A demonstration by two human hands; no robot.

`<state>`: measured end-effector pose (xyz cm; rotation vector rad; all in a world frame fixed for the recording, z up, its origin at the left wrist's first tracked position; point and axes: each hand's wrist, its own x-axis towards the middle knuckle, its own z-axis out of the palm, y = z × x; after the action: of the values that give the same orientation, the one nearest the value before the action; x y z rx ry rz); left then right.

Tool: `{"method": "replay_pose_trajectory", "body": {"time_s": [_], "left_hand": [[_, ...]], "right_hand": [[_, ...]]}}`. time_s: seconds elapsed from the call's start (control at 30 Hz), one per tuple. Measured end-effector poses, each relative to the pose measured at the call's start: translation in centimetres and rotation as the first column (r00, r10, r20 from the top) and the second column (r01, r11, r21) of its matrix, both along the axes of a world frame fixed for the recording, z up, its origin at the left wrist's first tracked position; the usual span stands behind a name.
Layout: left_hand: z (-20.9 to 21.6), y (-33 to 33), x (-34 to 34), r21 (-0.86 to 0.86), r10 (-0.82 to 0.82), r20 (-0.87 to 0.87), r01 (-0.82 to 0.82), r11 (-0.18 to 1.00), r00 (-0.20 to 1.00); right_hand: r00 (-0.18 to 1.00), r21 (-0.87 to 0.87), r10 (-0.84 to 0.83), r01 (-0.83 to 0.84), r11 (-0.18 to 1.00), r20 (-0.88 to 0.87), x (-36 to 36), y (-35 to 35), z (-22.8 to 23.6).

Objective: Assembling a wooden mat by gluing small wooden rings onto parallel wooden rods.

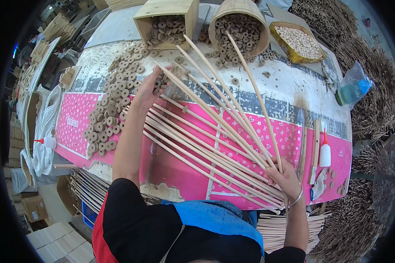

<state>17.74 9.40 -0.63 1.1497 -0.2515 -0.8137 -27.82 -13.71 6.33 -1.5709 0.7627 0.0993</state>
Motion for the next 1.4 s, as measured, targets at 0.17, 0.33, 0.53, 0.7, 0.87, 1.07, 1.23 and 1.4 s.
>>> {"method": "replay_pose_trajectory", "body": {"time_s": [0.17, 0.33, 0.53, 0.7, 0.87, 1.07, 1.23, 1.4], "left_hand": [[-0.2, -0.2, 0.1, 0.026, 0.037, -0.011, -0.037, 0.999, 0.999], [-0.2, -0.1, 0.2, -0.032, -0.001, 0.006, 0.001, 0.999, 1.000], [0.3, 0.0, 0.2, 0.072, -0.053, 0.089, 0.046, 0.996, 0.995], [1.0, -2.6, -3.4, 0.121, -0.246, 0.089, 0.234, 0.965, 0.965], [1.8, -5.1, -6.5, 0.058, -0.288, 0.097, 0.283, 0.957, 0.953], [1.5, -3.3, -5.9, 0.222, -0.235, 0.130, 0.202, 0.954, 0.963], [1.0, 1.0, -4.0, 0.246, -0.132, 0.066, 0.112, 0.963, 0.989], [0.3, 1.0, -2.9, 0.081, 0.019, -0.011, -0.018, 0.997, 1.000]], "right_hand": [[1.000, 0.016, -0.005, 0.005, 1.000, 0.001, 0.3, -0.1, 0.0], [1.000, 0.037, 0.010, -0.010, 0.999, -0.009, 0.4, -0.1, 0.0], [0.999, 0.054, 0.025, -0.023, 0.998, -0.044, 0.5, 0.0, 0.0], [1.000, -0.016, 0.024, -0.024, 1.000, -0.007, 3.4, -0.3, 0.1], [0.989, -0.105, 0.083, -0.070, 0.992, 0.123, 8.4, -0.8, -0.1], [0.980, -0.239, 0.033, 0.015, 0.971, 0.196, 10.4, -0.6, -1.7], [0.971, -0.482, -0.044, 0.155, 0.863, 0.233, 7.7, -1.3, -2.2], [0.990, -0.611, -0.026, 0.106, 0.784, 0.139, 7.5, -1.0, -3.1]]}}
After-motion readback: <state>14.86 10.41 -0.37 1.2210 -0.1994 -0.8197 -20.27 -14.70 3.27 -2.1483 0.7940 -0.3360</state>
